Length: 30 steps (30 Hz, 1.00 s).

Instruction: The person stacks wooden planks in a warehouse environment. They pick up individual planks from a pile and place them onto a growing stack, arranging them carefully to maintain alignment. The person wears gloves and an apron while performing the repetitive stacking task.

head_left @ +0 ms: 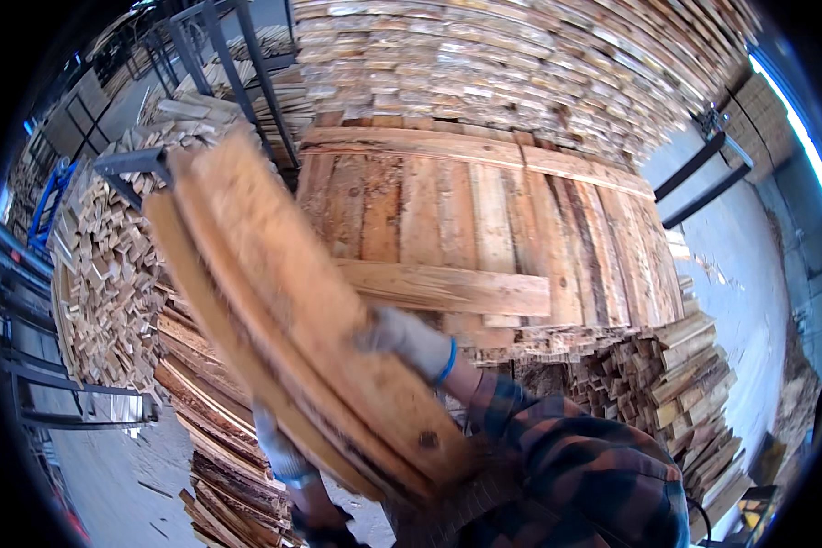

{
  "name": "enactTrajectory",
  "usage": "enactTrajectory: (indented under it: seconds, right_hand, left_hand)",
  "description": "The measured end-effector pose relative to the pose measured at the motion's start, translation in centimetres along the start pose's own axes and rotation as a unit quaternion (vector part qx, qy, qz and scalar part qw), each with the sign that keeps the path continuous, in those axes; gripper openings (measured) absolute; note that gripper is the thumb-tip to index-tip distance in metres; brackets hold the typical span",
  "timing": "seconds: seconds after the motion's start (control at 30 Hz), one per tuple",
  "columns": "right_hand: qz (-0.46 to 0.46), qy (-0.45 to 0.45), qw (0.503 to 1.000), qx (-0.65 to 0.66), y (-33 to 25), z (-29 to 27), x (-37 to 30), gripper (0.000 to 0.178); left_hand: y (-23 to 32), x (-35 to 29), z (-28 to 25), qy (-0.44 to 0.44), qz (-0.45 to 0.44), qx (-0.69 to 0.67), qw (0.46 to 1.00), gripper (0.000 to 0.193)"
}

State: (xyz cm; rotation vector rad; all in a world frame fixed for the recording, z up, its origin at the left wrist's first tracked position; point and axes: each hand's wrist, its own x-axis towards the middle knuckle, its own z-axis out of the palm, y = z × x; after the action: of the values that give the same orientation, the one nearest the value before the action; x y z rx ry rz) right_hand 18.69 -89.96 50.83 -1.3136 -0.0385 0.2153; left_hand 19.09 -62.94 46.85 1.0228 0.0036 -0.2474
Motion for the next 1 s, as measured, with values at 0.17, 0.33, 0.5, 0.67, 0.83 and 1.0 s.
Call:
enactTrajectory:
  seconds: [0.17, 0.33, 0.5, 0.67, 0.83, 1.0]
  right_hand:
    - [-0.15, 0.253, 0.954, 0.058, -8.3, -7.5, -4.3, 0.043]
    - [0.161, 0.468, 0.781, -0.381, -8.3, -16.3, -4.4, 0.074]
    - [0.23, 0.439, 0.722, -0.483, -4.7, -19.8, -8.7, 0.08]
    - [0.133, 0.481, 0.707, -0.501, -5.3, -18.1, -7.2, 0.068]
    - [0.099, 0.335, 0.749, -0.563, -10.6, -11.3, 0.5, 0.072]
    - [0.208, 0.312, 0.629, -0.681, -10.1, -10.8, 6.4, 0.078]
  left_hand:
    - [-0.7, 11.2, 16.2, -0.099, -0.088, 0.183, 0.974, 0.081]
    - [-5.2, 15.8, 24.2, -0.134, 0.012, 0.703, 0.699, 0.1]
    - [-5.0, 17.8, 22.8, -0.141, -0.014, 0.681, 0.718, 0.107]
    - [-5.6, 21.0, 19.1, -0.145, -0.032, 0.66, 0.736, 0.113]
    - [-5.0, 22.7, 15.9, -0.156, -0.025, 0.609, 0.777, 0.113]
    - [-7.0, 24.2, 15.6, -0.155, -0.026, 0.613, 0.774, 0.107]
